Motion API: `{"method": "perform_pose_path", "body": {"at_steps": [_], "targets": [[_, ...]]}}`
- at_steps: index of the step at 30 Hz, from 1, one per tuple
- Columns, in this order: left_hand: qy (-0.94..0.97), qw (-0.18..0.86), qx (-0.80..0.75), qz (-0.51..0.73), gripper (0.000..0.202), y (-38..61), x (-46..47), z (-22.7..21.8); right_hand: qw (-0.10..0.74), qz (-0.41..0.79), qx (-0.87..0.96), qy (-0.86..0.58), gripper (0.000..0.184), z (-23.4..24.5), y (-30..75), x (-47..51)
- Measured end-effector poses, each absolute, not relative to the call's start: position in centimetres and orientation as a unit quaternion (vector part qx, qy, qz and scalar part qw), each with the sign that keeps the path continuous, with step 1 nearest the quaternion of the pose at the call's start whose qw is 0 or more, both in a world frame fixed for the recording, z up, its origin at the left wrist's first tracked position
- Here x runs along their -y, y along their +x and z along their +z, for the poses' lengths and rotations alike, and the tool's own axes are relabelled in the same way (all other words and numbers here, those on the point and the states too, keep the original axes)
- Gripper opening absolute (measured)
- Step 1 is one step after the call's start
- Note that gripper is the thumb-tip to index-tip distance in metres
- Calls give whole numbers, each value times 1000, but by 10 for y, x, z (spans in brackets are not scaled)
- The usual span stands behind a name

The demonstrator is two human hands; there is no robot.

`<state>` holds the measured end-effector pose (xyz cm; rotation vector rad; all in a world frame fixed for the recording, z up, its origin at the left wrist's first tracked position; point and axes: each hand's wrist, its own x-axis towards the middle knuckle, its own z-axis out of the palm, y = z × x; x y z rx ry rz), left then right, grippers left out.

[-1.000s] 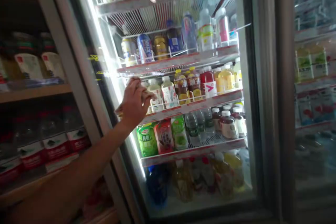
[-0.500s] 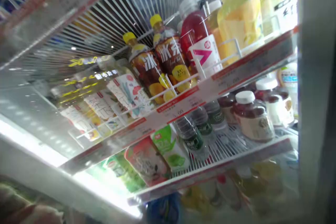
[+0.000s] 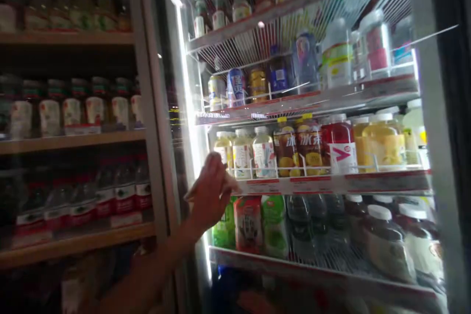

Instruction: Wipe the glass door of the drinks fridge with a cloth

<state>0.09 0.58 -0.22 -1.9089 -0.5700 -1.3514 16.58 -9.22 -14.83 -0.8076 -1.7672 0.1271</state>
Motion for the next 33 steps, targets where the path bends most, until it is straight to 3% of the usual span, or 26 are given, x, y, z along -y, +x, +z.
{"method": "perform_pose_path", "body": {"at_steps": [3, 7, 10, 13, 15, 19, 22, 25, 29, 33], "targets": [[-777, 297, 186, -522, 78, 0, -2, -25, 569, -48, 759, -313, 42, -86, 145, 70], [-735, 292, 263, -552, 81, -46, -14, -36, 429, -366, 776, -283, 44, -14, 106, 30], [-716, 316, 321, -534, 82, -82, -23, -52, 369, -460, 753, -292, 43, 25, 77, 17], [-724, 290, 342, -525, 76, -93, -21, -75, 369, -477, 739, -300, 41, 44, 51, 12], [-711, 275, 351, -543, 70, -93, -14, -91, 358, -477, 753, -279, 38, 30, 39, 6], [-681, 265, 375, -571, 65, -107, 0, -137, 324, -473, 793, -204, 19, -65, 42, 0], [-709, 263, 375, -537, 69, -123, 7, -163, 322, -494, 788, -177, 21, -112, 47, 0], [-702, 250, 367, -556, 69, -120, 9, -149, 353, -486, 764, -236, 31, -78, 36, 3], [-655, 198, 356, -636, 56, -96, 11, -97, 363, -467, 747, -303, 25, 6, 25, -3], [-639, 176, 382, -644, 50, -93, 9, -99, 325, -485, 775, -243, 26, 4, 40, -10]]}}
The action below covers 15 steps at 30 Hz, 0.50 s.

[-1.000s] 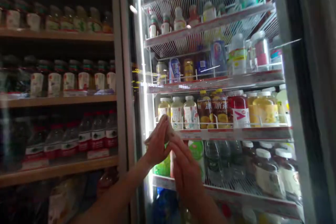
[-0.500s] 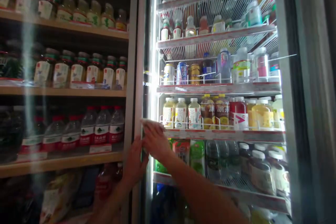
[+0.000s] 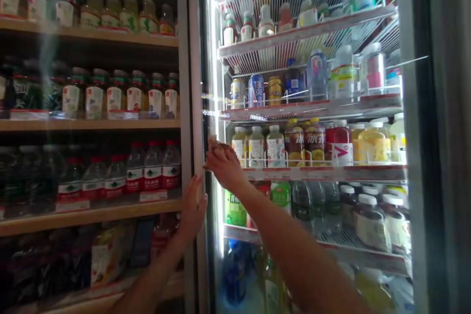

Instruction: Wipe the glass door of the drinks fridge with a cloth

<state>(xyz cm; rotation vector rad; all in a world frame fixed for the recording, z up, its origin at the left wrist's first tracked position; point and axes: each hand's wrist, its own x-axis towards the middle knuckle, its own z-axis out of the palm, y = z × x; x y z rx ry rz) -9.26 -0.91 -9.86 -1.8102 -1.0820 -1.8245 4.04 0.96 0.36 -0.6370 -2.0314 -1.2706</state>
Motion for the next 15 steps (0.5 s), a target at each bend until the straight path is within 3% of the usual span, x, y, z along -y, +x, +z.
{"method": "perform_pose_path", "body": {"at_steps": [4, 9, 11, 15], "targets": [[-671, 159, 412, -596, 58, -105, 9, -152, 316, -474, 791, -223, 23, -27, 48, -6], [-678, 169, 420, -580, 59, -111, 9, -184, 410, -457, 746, -258, 21, -28, 34, -10], [-655, 182, 413, -606, 58, -111, 11, -179, 412, -443, 755, -254, 23, -59, 35, -6], [-654, 209, 382, -619, 53, -107, 16, -162, 317, -445, 811, -208, 36, -145, 60, 15]]}}
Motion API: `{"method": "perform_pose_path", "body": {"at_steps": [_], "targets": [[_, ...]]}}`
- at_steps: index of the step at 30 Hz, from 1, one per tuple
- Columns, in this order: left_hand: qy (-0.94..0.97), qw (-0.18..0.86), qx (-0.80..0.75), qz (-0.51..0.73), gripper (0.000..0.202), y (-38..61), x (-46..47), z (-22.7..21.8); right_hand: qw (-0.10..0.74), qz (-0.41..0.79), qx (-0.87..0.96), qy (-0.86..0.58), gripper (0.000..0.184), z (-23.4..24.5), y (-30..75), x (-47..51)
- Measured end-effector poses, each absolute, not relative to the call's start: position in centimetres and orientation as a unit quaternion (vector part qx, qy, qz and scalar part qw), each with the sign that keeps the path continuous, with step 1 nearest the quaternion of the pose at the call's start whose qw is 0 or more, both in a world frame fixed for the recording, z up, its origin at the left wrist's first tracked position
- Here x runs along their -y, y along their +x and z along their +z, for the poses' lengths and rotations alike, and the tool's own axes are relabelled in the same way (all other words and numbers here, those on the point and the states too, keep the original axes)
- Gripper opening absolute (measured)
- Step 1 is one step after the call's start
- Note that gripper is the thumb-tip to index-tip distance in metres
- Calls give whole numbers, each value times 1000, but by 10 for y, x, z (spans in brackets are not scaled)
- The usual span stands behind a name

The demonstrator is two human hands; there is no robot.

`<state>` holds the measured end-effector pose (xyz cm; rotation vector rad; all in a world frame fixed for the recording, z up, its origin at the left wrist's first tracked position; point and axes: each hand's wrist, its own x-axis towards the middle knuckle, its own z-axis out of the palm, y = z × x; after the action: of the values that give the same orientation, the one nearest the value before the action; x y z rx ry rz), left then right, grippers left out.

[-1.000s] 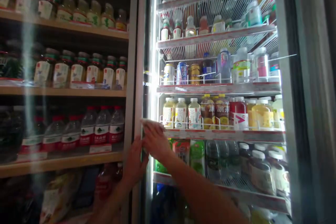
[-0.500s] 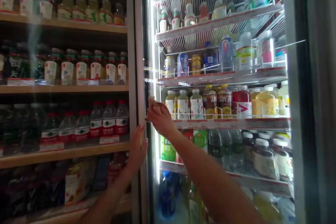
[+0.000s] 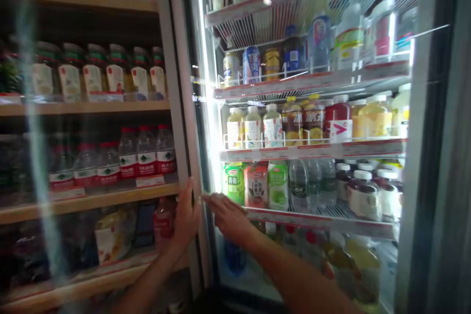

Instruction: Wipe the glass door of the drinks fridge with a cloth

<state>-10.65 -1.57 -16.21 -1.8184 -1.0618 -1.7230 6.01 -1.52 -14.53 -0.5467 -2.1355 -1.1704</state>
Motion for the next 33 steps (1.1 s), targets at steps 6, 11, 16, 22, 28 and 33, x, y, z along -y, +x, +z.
{"method": "perform_pose_path", "body": {"at_steps": [6, 11, 16, 22, 28, 33], "targets": [[-684, 243, 348, -593, 50, -76, 13, -139, 356, -495, 741, -283, 32, -84, 124, 20], [-713, 273, 325, -558, 59, -33, 15, -138, 338, -524, 729, -281, 37, -92, 163, 40], [-702, 301, 346, -545, 66, -2, 14, -154, 363, -530, 708, -292, 36, -97, 187, 46], [-666, 285, 391, -568, 68, 14, 17, -165, 359, -512, 711, -322, 41, -125, 185, 53], [-666, 291, 394, -563, 72, 25, 22, -178, 372, -512, 705, -320, 40, -139, 205, 59], [-723, 341, 306, -518, 69, 52, 37, -200, 418, -497, 671, -359, 39, -151, 213, 64]]}}
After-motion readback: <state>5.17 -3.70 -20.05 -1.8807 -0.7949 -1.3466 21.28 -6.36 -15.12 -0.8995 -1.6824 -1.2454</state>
